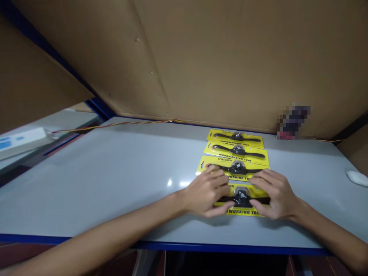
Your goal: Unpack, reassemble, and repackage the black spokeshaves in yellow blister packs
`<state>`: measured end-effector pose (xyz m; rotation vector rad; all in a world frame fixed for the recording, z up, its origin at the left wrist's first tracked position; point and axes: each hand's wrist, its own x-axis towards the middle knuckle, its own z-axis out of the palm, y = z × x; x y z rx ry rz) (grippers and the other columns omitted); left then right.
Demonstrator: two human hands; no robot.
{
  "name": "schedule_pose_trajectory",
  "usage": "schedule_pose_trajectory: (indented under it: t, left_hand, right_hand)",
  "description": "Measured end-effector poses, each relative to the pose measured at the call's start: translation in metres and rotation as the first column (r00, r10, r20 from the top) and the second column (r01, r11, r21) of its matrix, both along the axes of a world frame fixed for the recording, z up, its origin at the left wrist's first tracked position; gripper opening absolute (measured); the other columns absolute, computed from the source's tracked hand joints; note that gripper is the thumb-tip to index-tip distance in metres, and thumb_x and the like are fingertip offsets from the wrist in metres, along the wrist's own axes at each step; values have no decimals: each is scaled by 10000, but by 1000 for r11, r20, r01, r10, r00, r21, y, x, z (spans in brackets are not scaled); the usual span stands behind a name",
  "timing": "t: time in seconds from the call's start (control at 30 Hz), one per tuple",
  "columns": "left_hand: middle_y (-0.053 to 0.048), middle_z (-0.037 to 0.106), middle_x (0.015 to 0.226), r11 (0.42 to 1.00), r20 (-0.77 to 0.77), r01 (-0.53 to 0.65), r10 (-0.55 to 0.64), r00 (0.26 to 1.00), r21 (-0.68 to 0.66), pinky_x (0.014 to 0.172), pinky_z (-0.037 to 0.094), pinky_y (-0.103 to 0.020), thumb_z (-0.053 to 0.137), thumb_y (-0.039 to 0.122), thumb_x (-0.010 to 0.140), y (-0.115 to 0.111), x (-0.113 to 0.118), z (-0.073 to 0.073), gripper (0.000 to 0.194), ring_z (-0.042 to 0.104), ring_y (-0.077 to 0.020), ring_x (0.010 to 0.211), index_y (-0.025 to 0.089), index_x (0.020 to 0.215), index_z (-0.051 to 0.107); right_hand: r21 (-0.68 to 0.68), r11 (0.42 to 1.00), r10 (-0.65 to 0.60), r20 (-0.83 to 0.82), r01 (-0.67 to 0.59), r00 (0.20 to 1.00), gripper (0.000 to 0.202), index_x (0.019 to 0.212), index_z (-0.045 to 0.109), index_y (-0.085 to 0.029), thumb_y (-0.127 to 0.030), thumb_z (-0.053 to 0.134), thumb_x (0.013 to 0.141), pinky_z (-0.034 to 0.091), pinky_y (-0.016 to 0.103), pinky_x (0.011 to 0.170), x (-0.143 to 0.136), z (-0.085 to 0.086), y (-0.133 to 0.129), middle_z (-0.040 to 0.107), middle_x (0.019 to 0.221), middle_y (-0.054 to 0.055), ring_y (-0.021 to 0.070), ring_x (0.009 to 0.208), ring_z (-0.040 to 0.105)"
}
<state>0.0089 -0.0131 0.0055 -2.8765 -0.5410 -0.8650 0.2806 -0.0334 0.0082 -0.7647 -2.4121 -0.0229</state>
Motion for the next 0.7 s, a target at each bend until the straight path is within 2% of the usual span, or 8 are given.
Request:
schedule_pose_trajectory:
  t: [0.1,0.23,0.33,0.43,0.57,0.7]
  left_hand:
    - [-4,565,606,992,145,-72,87,986,-107,732,320,-377,476,300,979,16,-16,11,381,452,-165,636,203,613,524]
    - [4,536,579,968,122,-175,198,973,-177,729,266,-381,407,328,1000,41,-33,11,425,411,-156,598,197,607,501]
    - [-4,557,590,930,1,-233,243,970,-284,737,255,-383,331,382,1016,56,-36,10,476,408,-150,582,191,612,495]
    - [21,541,539,892,-72,-223,212,975,-393,752,307,-386,278,394,1021,64,-34,17,495,339,-118,494,194,621,491]
    - [44,471,484,872,-31,-220,230,973,-437,695,369,-350,303,446,1005,66,-34,30,471,365,-122,460,215,626,458]
    - [33,453,512,810,-10,-231,268,963,-540,546,322,-288,331,504,975,62,-34,32,473,410,-134,487,218,624,468]
  right_hand:
    - [-31,999,-39,189,45,981,461,1228,677,-138,-471,660,908,555,470,808,-8,-1,-7,748,1143,134,299,980,660]
    - [-76,995,-39,277,63,960,575,1254,666,-130,-570,708,887,535,479,858,-10,-1,-10,729,1207,148,307,1024,640]
    - [-107,993,-24,291,57,956,572,1227,671,-137,-593,712,884,520,470,879,-9,-1,-9,732,1186,135,307,1042,641]
    - [-138,989,-15,281,56,960,524,1178,683,-140,-584,696,899,513,443,885,-8,-2,-9,744,1125,114,280,998,644]
    - [-106,994,0,274,30,962,536,1177,689,-144,-612,660,919,506,429,894,-6,-6,-7,748,1128,117,268,995,631]
    - [-3,1000,5,215,-4,977,567,1199,685,-128,-634,584,964,508,427,892,0,-10,-3,748,1122,137,270,1025,622]
